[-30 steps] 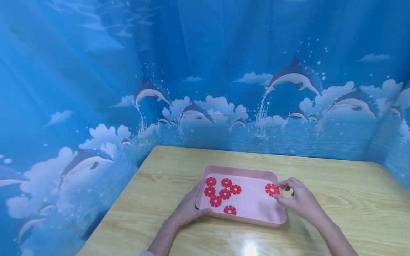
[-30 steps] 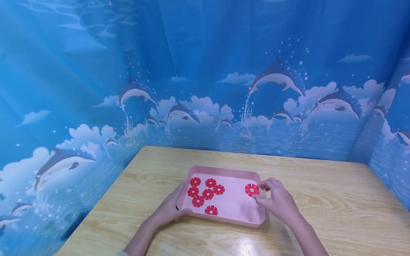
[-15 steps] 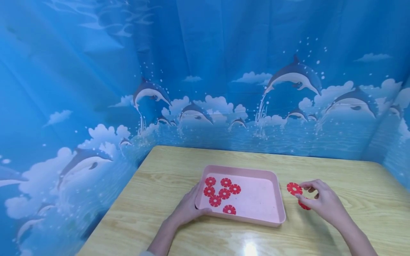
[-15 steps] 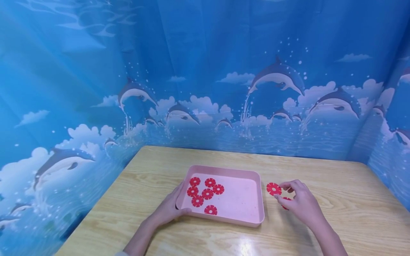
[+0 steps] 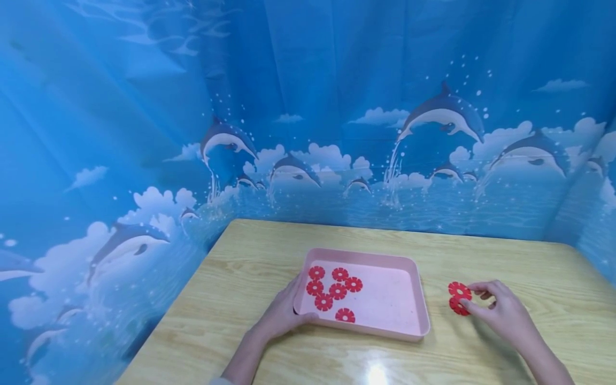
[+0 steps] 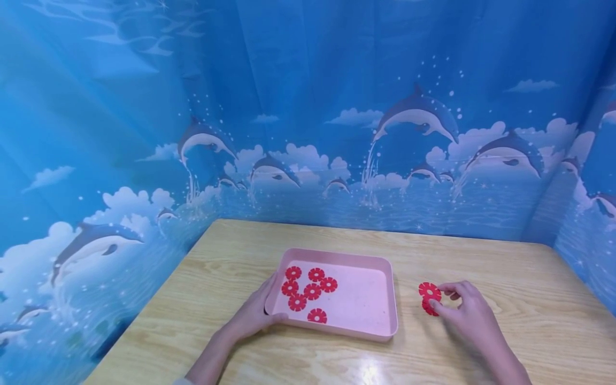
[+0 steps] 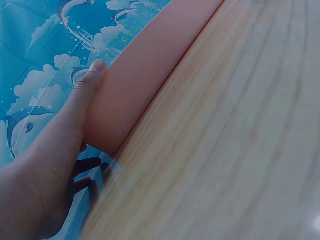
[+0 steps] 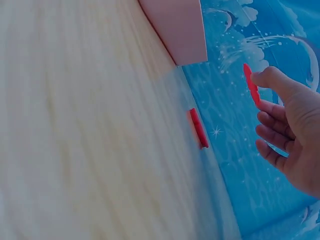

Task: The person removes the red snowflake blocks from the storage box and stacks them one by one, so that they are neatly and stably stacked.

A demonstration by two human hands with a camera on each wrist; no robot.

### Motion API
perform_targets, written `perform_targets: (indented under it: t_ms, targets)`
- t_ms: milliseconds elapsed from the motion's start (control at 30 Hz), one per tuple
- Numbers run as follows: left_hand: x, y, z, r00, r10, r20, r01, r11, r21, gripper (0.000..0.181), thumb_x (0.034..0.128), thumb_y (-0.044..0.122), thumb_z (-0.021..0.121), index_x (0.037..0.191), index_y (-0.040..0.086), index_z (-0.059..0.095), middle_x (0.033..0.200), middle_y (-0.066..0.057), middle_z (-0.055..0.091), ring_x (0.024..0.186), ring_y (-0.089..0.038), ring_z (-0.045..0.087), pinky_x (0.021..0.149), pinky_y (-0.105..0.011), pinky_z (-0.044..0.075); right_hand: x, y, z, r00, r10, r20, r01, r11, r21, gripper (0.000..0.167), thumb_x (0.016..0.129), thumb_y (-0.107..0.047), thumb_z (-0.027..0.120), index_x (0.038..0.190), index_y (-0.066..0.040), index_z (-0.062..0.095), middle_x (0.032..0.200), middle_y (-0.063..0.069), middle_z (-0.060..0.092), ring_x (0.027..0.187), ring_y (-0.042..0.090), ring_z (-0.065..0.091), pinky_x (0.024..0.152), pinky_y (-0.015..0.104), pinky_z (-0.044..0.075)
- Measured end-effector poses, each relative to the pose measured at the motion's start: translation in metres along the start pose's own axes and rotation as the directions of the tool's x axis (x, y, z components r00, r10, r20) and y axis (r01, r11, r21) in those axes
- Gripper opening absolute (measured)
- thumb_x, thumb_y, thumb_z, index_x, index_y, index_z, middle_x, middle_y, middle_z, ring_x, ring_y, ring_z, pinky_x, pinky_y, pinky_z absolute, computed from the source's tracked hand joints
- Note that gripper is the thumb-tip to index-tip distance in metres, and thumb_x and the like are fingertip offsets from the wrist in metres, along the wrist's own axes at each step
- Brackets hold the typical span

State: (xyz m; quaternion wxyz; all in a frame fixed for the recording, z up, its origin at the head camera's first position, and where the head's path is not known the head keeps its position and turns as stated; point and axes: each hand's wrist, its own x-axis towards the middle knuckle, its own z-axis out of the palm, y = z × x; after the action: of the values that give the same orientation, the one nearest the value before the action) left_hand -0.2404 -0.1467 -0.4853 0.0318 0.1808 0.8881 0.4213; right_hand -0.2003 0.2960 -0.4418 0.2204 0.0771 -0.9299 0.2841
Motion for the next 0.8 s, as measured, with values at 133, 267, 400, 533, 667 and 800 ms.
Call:
perform_targets:
  t_ms: [133, 267, 400, 533, 667, 800]
  targets:
    - [-0.001, 0.001, 0.000, 1.000, -0.003, -0.005, 0.003, 1.000, -0.001, 0.102, 0.0710, 0.058, 0.069, 0.148, 0.031, 0.008, 0.150, 0.009, 0.017, 0.134, -0.021, 0.020, 0.100, -0.055, 0.027, -0.004, 0.010, 0.003, 1.000, 0.009, -0.017, -0.009, 1.000, 0.016, 0.034, 0.071, -0.017, 0.079, 0.096, 0.002, 0.065, 0.088, 0.006, 0.056, 0.074, 0.003, 0.045, 0.056, 0.019, 0.043]
    - [0.000, 0.000, 0.000, 1.000, -0.001, -0.005, 0.001, 1.000, -0.010, 0.102, 0.0709, 0.057, 0.069, 0.148, 0.031, 0.008, 0.150, 0.010, 0.017, 0.134, -0.021, 0.020, 0.100, -0.054, 0.028, -0.010, 0.022, 0.008, 0.999, 0.053, -0.002, -0.053, 0.999, 0.013, 0.034, 0.073, -0.018, 0.078, 0.097, 0.002, 0.064, 0.089, 0.006, 0.055, 0.073, -0.001, 0.044, 0.055, 0.018, 0.044]
    - [0.000, -0.001, 0.002, 1.000, 0.002, -0.009, -0.002, 1.000, -0.007, 0.102, 0.0715, 0.057, 0.069, 0.148, 0.031, 0.007, 0.150, 0.010, 0.016, 0.134, -0.021, 0.019, 0.100, -0.054, 0.027, -0.014, 0.033, 0.013, 0.998, 0.060, -0.006, -0.060, 0.998, 0.021, 0.033, 0.073, -0.016, 0.078, 0.096, 0.003, 0.064, 0.088, 0.007, 0.054, 0.073, -0.001, 0.044, 0.056, 0.016, 0.046]
    - [0.000, -0.001, 0.003, 1.000, 0.000, -0.011, 0.000, 1.000, 0.008, 0.102, 0.0718, 0.058, 0.068, 0.148, 0.031, 0.006, 0.150, 0.011, 0.014, 0.134, -0.021, 0.017, 0.101, -0.055, 0.025, -0.016, 0.040, 0.018, 0.998, 0.052, -0.024, -0.051, 0.997, 0.053, 0.032, 0.071, -0.012, 0.079, 0.095, 0.003, 0.064, 0.087, 0.007, 0.055, 0.072, -0.003, 0.046, 0.058, 0.010, 0.044]
    - [0.000, 0.000, 0.002, 1.000, 0.005, -0.009, -0.005, 1.000, 0.014, 0.102, 0.0717, 0.058, 0.069, 0.148, 0.031, 0.006, 0.150, 0.010, 0.015, 0.134, -0.022, 0.019, 0.101, -0.055, 0.024, -0.019, 0.045, 0.024, 0.997, 0.074, -0.012, -0.072, 0.993, 0.091, 0.031, 0.073, -0.011, 0.077, 0.096, 0.003, 0.063, 0.089, 0.008, 0.056, 0.072, -0.005, 0.049, 0.059, 0.007, 0.042]
    - [0.000, 0.000, 0.001, 1.000, 0.012, -0.009, -0.011, 1.000, 0.014, 0.102, 0.0713, 0.058, 0.069, 0.148, 0.030, 0.007, 0.150, 0.008, 0.017, 0.133, -0.023, 0.020, 0.101, -0.055, 0.025, -0.018, 0.046, 0.028, 0.998, 0.063, -0.017, -0.061, 0.994, 0.091, 0.030, 0.073, -0.011, 0.077, 0.096, 0.003, 0.063, 0.089, 0.008, 0.056, 0.072, -0.006, 0.048, 0.059, 0.007, 0.041]
